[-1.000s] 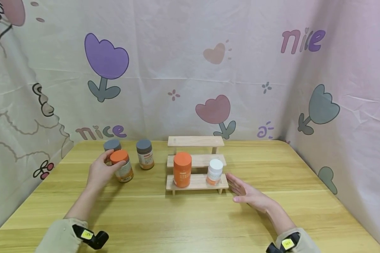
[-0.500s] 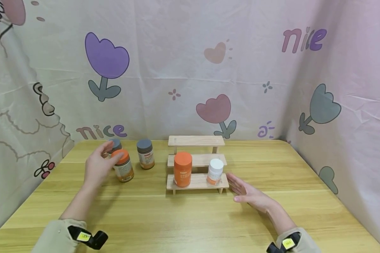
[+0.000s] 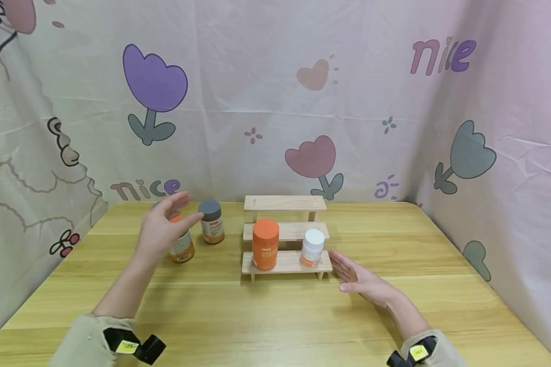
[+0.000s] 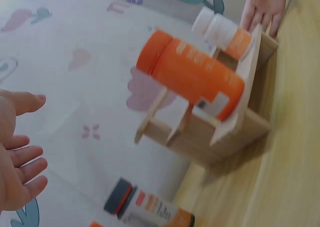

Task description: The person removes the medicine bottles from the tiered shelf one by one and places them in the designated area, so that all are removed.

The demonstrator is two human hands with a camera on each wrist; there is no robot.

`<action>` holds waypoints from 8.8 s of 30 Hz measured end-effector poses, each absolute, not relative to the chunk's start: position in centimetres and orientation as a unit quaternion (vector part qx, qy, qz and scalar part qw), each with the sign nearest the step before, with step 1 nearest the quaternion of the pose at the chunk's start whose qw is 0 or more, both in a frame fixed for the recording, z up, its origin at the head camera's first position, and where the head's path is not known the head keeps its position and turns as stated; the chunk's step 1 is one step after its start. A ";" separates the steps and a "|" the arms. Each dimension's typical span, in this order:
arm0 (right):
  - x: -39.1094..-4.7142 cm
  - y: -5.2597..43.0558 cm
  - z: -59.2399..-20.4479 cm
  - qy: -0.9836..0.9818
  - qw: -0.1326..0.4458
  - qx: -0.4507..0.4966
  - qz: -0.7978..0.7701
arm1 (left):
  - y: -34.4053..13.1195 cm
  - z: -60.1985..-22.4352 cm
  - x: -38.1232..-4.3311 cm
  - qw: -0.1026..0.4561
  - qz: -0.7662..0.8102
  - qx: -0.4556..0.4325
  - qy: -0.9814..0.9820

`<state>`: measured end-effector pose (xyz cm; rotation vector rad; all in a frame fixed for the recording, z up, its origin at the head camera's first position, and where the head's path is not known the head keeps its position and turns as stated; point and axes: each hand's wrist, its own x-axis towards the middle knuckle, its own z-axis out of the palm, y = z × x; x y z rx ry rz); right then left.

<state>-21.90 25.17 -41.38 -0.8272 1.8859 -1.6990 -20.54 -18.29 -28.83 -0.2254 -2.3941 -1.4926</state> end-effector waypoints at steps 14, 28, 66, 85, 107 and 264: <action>-22.0 25.5 -41.8 0.688 0.231 -0.298 -0.619 | -13.4 -27.3 -19.7 0.096 -0.538 -0.107 -0.831; -22.1 25.3 -41.6 0.690 0.232 -0.300 -0.616 | -6.0 -27.3 -19.4 0.067 -0.580 -0.186 -0.790; -22.2 25.4 -41.7 0.691 0.236 -0.302 -0.613 | 3.4 -35.8 -22.1 0.067 -0.525 -0.132 -0.839; -22.2 25.4 -41.8 0.692 0.236 -0.301 -0.612 | 3.9 -35.7 -21.9 0.107 -0.520 -0.155 -0.833; -22.1 25.4 -41.7 0.693 0.234 -0.299 -0.613 | 3.9 -32.6 -20.1 0.124 -0.547 -0.189 -0.806; -22.0 25.3 -41.6 0.680 0.228 -0.314 -0.622 | -17.2 -36.7 -19.9 0.114 -0.501 -0.015 -0.858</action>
